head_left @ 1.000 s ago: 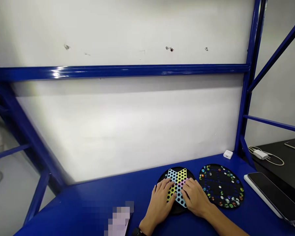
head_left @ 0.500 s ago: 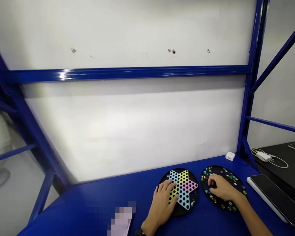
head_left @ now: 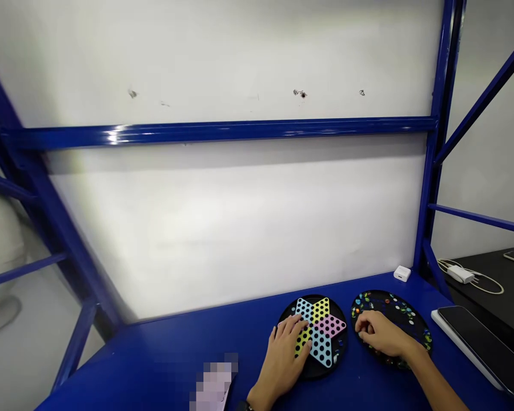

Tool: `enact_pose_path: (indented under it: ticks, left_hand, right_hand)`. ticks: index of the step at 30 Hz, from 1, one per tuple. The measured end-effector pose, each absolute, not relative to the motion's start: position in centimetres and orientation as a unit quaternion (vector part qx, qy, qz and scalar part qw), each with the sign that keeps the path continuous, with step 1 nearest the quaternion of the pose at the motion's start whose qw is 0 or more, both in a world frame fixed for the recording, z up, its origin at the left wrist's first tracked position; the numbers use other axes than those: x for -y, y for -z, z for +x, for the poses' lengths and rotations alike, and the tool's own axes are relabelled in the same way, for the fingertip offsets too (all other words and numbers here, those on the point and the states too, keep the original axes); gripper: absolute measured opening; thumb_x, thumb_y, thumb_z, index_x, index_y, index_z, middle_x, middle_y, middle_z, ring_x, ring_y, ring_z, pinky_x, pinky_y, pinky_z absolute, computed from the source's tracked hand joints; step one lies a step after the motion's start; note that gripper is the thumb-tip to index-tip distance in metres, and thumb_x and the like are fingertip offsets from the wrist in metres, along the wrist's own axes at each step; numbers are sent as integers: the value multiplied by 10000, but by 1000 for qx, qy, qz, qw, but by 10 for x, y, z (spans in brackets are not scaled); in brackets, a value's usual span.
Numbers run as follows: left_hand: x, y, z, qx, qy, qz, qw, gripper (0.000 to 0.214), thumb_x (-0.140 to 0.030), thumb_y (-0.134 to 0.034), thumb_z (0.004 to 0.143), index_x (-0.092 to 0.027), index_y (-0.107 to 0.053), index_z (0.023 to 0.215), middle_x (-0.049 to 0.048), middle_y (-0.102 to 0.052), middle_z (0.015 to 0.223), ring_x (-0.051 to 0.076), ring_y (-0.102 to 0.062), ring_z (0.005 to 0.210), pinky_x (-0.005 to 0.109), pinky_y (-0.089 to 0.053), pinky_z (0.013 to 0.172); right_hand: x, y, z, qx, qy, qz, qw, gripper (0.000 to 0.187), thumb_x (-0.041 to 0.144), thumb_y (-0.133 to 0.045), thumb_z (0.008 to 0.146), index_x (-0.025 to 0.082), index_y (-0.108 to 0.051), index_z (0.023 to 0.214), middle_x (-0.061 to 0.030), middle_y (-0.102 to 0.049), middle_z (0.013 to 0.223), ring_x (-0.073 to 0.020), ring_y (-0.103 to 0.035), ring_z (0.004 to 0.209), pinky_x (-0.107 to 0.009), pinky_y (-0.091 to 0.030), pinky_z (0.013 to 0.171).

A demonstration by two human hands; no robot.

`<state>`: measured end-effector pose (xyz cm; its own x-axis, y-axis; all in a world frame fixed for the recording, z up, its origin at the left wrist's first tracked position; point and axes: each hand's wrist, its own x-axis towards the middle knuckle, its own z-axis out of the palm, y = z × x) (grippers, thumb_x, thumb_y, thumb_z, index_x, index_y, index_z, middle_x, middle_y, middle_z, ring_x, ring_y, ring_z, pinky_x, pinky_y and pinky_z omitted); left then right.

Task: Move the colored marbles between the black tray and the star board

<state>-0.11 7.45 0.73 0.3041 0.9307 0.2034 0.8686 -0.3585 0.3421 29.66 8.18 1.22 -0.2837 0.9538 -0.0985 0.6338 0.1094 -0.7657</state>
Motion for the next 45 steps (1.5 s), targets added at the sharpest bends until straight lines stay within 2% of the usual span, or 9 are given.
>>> enact_pose_path:
  ticks: [4,7,10,15,19,23,33,40,45]
  left_hand:
    - [-74,-9,-2,-563,-188,801,82,384,-414,-476,927,-322,-594,1280,35,-537,1444,300,-462,1351,584,-327,1145]
    - [-67,-18,4,-542,-214,810,62,354,-358,-472,924,-302,-608,1245,52,-581,1377,289,-497,1308,593,-291,1161]
    - [-56,-27,20,-491,-233,837,64,290,-298,-459,926,-302,-640,1153,42,-639,1240,247,-557,1198,550,-301,1157]
    - [-42,-22,44,-430,-214,872,91,169,-293,-577,856,-294,-675,993,27,-657,1052,231,-590,1016,468,-389,1064]
    - [-46,-5,46,-446,-209,868,61,149,-284,-606,835,-279,-643,979,14,-625,1029,215,-566,994,371,-433,930]
    - [-51,1,45,-445,-199,872,50,125,-265,-564,868,-275,-620,980,10,-594,1031,198,-541,985,355,-396,921]
    - [-61,12,51,-476,-145,866,50,189,-213,-531,815,-256,-611,982,41,-588,1104,245,-517,1064,418,-397,969]
    - [-76,46,46,-492,-133,860,17,197,-303,-583,827,-278,-638,1014,61,-613,1111,290,-533,1089,475,-402,981]
    - [-83,60,41,-455,-138,880,-18,168,-342,-607,853,-314,-654,1012,35,-634,1112,276,-563,1073,444,-442,953]
  right_hand:
    - [-80,-12,296,720,-345,-562,215,181,187,-566,779,181,-666,930,-43,-633,888,-156,-597,770,-237,-476,690]
    - [-80,-14,295,717,-349,-564,215,182,204,-559,794,170,-677,928,-44,-638,839,-162,-604,756,-241,-474,681]
    - [-80,-15,297,715,-343,-563,232,175,214,-552,788,169,-678,900,-28,-632,772,-165,-603,726,-245,-466,656]
    - [-77,-19,307,705,-365,-557,243,166,193,-571,733,183,-676,862,-13,-637,734,-163,-603,707,-241,-457,634]
    - [-73,-18,310,707,-401,-548,198,183,154,-601,647,190,-671,812,9,-638,697,-153,-602,676,-221,-443,604]
    - [-72,-14,307,722,-368,-550,201,206,142,-579,648,196,-679,820,-12,-656,763,-164,-605,712,-240,-457,649]
    - [-67,-27,262,734,-323,-499,329,168,230,-525,812,209,-664,905,-32,-626,910,-164,-574,771,-265,-476,736]
    - [-63,-12,244,773,-280,-498,277,228,195,-513,809,243,-680,957,-41,-631,1072,-222,-565,1063,-353,-417,976]
    - [-66,-11,246,771,-273,-499,286,201,217,-514,828,235,-700,903,-47,-645,1024,-213,-590,1002,-320,-442,912]
